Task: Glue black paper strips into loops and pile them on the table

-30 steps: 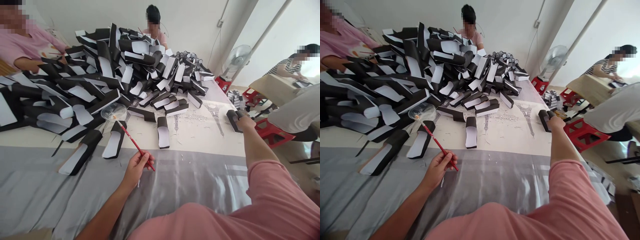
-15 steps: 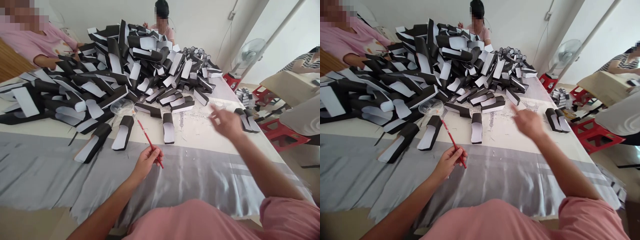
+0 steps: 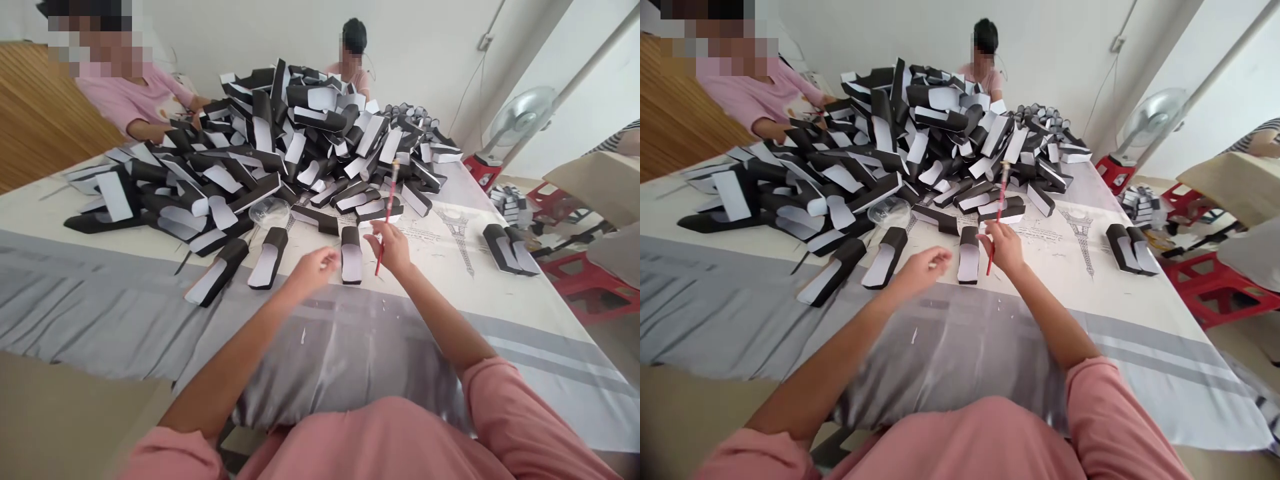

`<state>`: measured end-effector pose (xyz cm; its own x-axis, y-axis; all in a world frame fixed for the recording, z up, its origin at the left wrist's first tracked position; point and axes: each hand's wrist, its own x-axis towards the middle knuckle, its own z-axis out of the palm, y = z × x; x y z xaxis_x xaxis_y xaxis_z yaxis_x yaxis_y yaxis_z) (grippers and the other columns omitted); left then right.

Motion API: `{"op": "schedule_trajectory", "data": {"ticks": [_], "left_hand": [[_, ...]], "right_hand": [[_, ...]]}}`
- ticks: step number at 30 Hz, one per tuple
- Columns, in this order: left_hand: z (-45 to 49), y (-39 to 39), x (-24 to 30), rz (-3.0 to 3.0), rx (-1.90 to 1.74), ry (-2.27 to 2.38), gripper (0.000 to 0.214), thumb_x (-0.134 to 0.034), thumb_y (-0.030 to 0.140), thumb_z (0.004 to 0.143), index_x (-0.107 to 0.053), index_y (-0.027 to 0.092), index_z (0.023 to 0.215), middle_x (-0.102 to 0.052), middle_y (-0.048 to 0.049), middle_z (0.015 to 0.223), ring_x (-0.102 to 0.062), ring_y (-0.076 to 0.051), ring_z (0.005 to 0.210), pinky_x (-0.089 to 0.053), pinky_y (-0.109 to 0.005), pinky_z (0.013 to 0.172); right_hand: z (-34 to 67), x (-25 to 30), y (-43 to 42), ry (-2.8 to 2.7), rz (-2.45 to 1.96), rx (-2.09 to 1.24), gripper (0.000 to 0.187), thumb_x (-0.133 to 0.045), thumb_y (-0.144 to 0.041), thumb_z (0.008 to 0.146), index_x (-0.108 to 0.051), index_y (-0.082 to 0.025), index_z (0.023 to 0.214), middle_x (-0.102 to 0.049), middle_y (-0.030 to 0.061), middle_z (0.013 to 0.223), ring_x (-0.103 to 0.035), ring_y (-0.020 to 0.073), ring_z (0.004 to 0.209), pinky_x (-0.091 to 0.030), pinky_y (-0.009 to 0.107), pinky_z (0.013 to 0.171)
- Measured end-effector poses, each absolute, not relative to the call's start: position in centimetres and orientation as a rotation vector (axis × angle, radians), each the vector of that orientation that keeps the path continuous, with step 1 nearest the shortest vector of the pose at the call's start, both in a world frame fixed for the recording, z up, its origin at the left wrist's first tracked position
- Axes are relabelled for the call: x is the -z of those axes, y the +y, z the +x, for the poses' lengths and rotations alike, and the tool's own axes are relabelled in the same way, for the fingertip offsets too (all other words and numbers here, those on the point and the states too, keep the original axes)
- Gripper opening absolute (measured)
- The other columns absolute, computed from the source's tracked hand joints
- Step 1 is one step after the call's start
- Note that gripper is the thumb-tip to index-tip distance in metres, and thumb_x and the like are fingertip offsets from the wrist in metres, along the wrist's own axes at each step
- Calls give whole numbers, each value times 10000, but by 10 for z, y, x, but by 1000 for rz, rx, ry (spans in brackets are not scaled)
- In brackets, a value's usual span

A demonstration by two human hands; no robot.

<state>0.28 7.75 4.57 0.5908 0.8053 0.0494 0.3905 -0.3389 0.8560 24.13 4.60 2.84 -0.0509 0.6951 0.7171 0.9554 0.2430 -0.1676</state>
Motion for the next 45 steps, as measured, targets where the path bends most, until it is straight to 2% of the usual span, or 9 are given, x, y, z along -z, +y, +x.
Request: {"op": "schedule_trajectory", "data": {"ticks": [6, 14, 19, 25, 28, 31, 35, 39, 45], "left_hand": [[25, 174, -18, 2070, -676, 1455, 500, -641, 161, 838, -515, 133, 1320, -657, -179, 1279, -610, -297, 1221, -448, -444, 1068], [64, 188, -4, 2002, -726, 1456, 824, -671, 194, 828, -255, 125, 1536, -734, -96, 1057, -668, -261, 1093, -482, -396, 977], [81, 179, -24, 1839, -852, 1423, 760, -672, 193, 785, -356, 163, 1474, -724, -20, 860, -714, -219, 915, -522, -347, 889], [81, 175, -35, 1417, -790, 1333, 774, -667, 147, 808, -278, 165, 1477, -707, -23, 909, -715, -143, 660, -560, -265, 685], [65, 151, -38, 1692, -748, 1357, 661, -635, 194, 866, -347, 173, 1461, -695, -95, 1084, -726, -168, 786, -583, -322, 794], [46, 106, -34, 2290, -771, 1238, 503, -653, 245, 872, -523, 195, 1356, -560, -149, 1373, -648, -254, 1139, -537, -406, 992], [32, 52, -17, 2723, -410, 1030, 456, -736, 278, 827, -611, 182, 1255, -498, -164, 1459, -441, -353, 1377, -537, -458, 999], [26, 37, -2, 2772, -249, 1141, 242, -604, 199, 917, -648, 161, 1152, -468, -155, 1507, -480, -327, 1342, -557, -424, 944], [13, 32, -5, 2635, -238, 1093, 182, -535, 154, 926, -681, 179, 1031, -481, -129, 1523, -643, -285, 1149, -545, -431, 951]], "right_hand": [[231, 8, 34, -1657, -1677, 296, 349, -487, -522, 954, -521, -226, 1135, -702, 108, 1127, -691, 237, 939, -534, 333, 655], [213, 12, 35, -1653, -1904, -30, 301, -536, -309, 859, -464, -229, 1140, -624, 85, 1131, -634, 187, 722, -439, 304, 585], [221, 12, 40, -1647, -1945, -82, 256, -434, -140, 805, -462, -242, 1038, -596, 90, 1088, -559, 185, 634, -369, 306, 561], [223, 7, 37, -1607, -1972, -32, 176, -483, -249, 849, -477, -239, 1025, -603, 86, 1071, -593, 196, 696, -341, 292, 552], [224, 4, 36, -1583, -1975, 20, 172, -486, -322, 893, -492, -236, 1041, -629, 80, 1083, -612, 189, 709, -335, 278, 549], [230, 2, 37, -1532, -1952, 91, 209, -475, -397, 939, -510, -231, 1061, -654, 79, 1106, -646, 194, 760, -364, 275, 569], [236, -3, 39, -1549, -1827, 168, 304, -435, -488, 986, -542, -230, 1105, -684, 74, 1110, -670, 192, 815, -423, 280, 613], [225, -13, 44, -1660, -1740, 211, 287, -429, -453, 1006, -576, -231, 1114, -702, 74, 1115, -670, 196, 860, -449, 285, 651], [186, -38, 81, -2061, -1679, 237, 226, -409, -265, 997, -613, -229, 1085, -686, 86, 1162, -616, 217, 976, -422, 284, 684]]}}
